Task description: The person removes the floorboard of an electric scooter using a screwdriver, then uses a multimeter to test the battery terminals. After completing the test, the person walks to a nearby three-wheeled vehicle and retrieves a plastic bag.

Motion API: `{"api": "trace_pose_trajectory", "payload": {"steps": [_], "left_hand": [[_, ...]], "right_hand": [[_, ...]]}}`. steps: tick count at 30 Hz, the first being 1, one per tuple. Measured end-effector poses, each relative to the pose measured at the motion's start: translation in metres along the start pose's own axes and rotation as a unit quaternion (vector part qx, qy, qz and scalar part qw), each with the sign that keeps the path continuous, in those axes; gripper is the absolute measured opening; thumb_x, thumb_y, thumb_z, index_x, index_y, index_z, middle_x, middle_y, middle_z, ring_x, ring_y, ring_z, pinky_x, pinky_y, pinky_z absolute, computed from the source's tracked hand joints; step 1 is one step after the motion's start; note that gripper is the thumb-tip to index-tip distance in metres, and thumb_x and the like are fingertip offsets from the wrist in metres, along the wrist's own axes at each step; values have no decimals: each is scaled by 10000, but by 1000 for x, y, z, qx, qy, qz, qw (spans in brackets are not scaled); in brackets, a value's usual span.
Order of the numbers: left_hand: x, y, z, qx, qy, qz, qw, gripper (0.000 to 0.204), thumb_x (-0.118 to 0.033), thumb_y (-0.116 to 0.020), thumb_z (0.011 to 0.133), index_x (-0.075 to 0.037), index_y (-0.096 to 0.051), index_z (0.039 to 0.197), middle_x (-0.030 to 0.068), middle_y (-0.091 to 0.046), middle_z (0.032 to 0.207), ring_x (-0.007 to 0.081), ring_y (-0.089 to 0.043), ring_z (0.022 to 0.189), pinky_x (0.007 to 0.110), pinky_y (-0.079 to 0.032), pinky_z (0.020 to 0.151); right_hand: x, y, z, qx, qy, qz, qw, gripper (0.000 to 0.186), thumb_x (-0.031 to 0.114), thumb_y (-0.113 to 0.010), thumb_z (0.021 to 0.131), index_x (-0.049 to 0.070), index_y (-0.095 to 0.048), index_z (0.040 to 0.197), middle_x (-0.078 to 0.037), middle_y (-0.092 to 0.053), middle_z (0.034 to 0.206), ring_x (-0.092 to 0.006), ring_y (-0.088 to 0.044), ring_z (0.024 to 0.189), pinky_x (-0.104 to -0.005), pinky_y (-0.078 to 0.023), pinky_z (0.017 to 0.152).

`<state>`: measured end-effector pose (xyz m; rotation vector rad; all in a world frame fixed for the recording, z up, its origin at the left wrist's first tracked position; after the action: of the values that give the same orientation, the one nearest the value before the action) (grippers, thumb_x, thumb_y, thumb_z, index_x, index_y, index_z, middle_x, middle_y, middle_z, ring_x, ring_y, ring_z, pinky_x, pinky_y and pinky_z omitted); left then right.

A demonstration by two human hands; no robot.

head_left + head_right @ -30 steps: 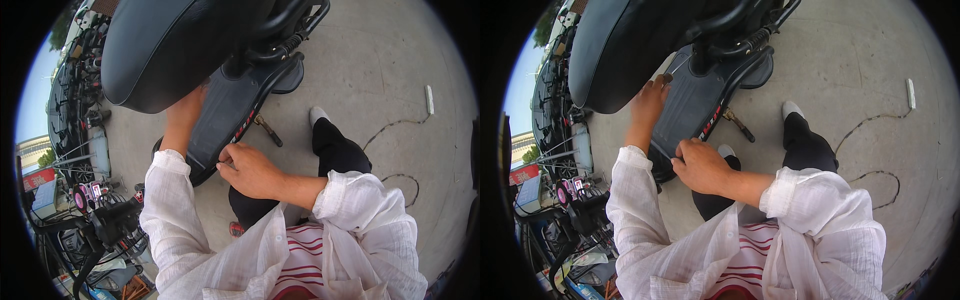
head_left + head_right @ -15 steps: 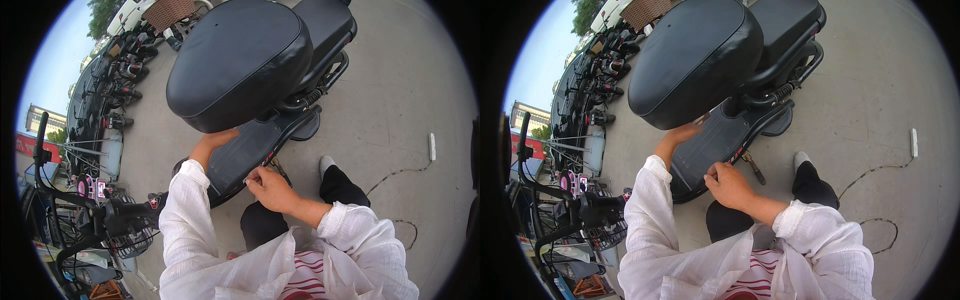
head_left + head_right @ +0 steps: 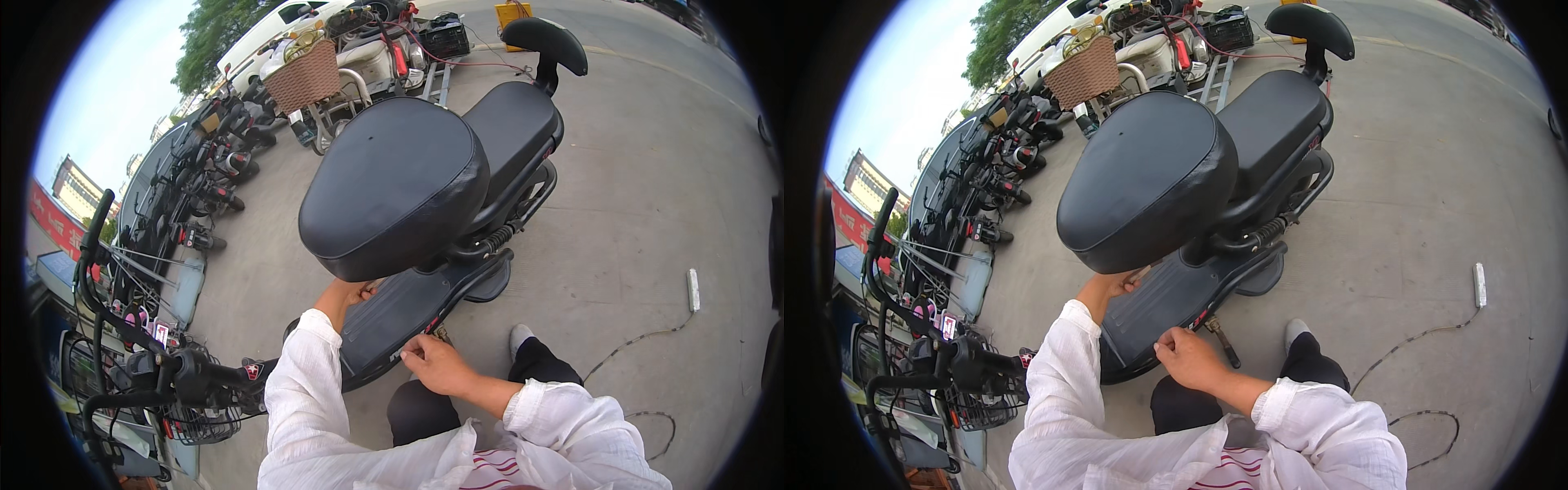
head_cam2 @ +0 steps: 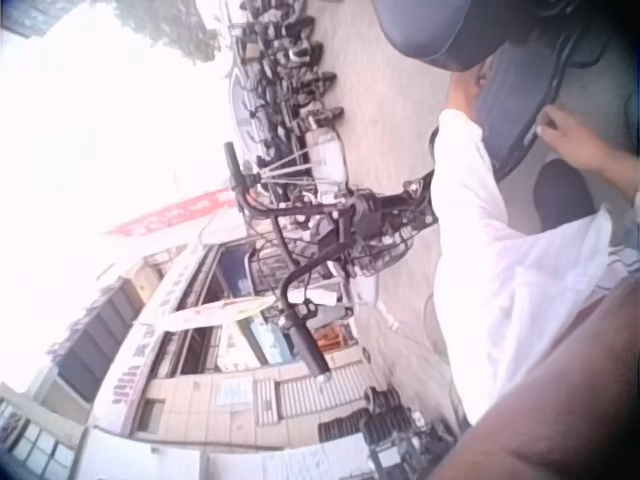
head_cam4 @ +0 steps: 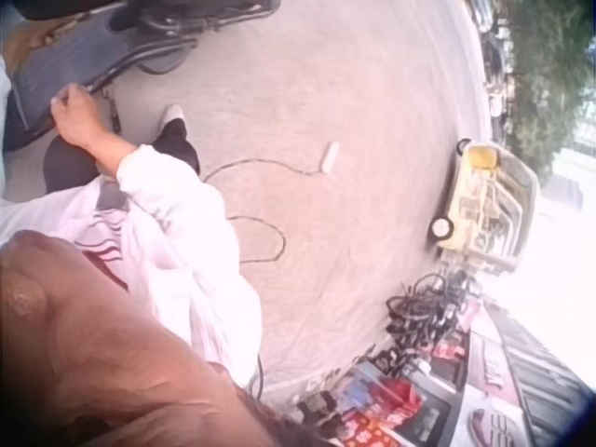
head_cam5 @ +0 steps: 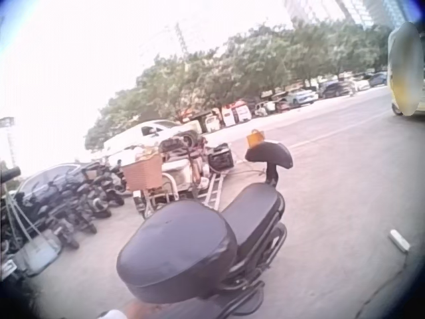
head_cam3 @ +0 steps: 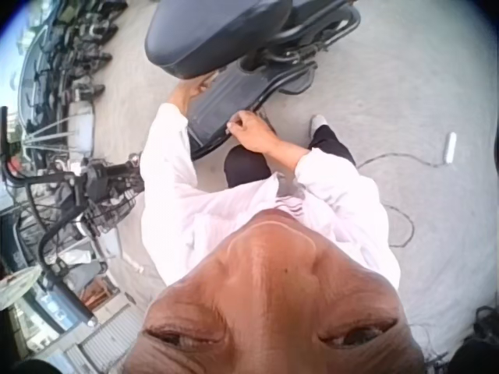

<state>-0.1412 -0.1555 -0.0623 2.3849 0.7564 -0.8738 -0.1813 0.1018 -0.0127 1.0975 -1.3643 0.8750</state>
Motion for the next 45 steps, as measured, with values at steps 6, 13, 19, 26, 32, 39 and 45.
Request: {"api": "trace_pose_trajectory", "payload": {"steps": [6,13,19,26,32,39,45], "left_hand": [[-32,1,-32,-7,-174,-113,978,160,-223,-613,941,-78,-637,1003,65,-644,866,197,-629,725,293,-521,646],[-24,7,-32,-71,-249,-108,960,195,-214,-577,946,-60,-627,1056,88,-653,941,193,-648,778,308,-541,664],[-5,18,-41,-172,-137,-93,971,228,-263,-514,951,-63,-618,984,56,-654,800,146,-622,710,283,-506,594],[-7,12,-35,-171,-305,-108,931,213,-164,-540,959,-2,-581,1090,92,-660,884,151,-619,699,259,-480,535],[4,8,-44,-246,-240,-92,935,278,-266,-505,988,-11,-567,1079,87,-604,674,96,-440,393,261,-364,372],[-6,17,-42,-258,-382,42,886,274,-258,-575,965,-7,-580,1076,56,-599,712,94,-513,490,235,-409,440],[0,10,-59,-249,-181,-31,951,232,-218,-601,948,5,-610,1009,50,-593,699,91,-508,485,236,-408,438]], "right_hand": [[-3,-2,4,0,-2,6,1000,327,300,-575,939,-18,-600,1010,-178,-630,1000,-298,-632,917,-384,-492,844],[7,3,13,-32,48,-11,998,291,262,-583,909,-26,-597,952,-186,-638,962,-338,-598,974,-420,-473,851],[10,-1,14,-36,34,-11,999,291,255,-580,909,-34,-597,929,-198,-638,957,-356,-583,1000,-427,-464,871],[6,12,16,-57,28,-36,997,265,234,-592,894,-31,-592,908,-199,-636,930,-365,-592,961,-445,-466,852],[-3,-13,18,-28,26,-38,999,252,230,-604,885,-21,-592,907,-193,-623,929,-361,-595,924,-440,-472,834],[-4,-30,17,-13,39,-34,999,215,200,-621,871,-10,-578,880,-177,-620,863,-362,-595,888,-444,-476,811],[-2,-31,18,19,26,-82,996,226,183,-599,909,-37,-572,951,-178,-614,939,-286,-644,863,-380,-512,793]]}}
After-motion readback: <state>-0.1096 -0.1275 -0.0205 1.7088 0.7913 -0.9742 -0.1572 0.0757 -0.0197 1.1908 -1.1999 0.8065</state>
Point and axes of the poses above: each hand's wrist, its own z-axis towards the middle knuckle, its own y-axis out of the back of the hand, x = y × z, the point moved 10 cm from there along z, towards the middle knuckle
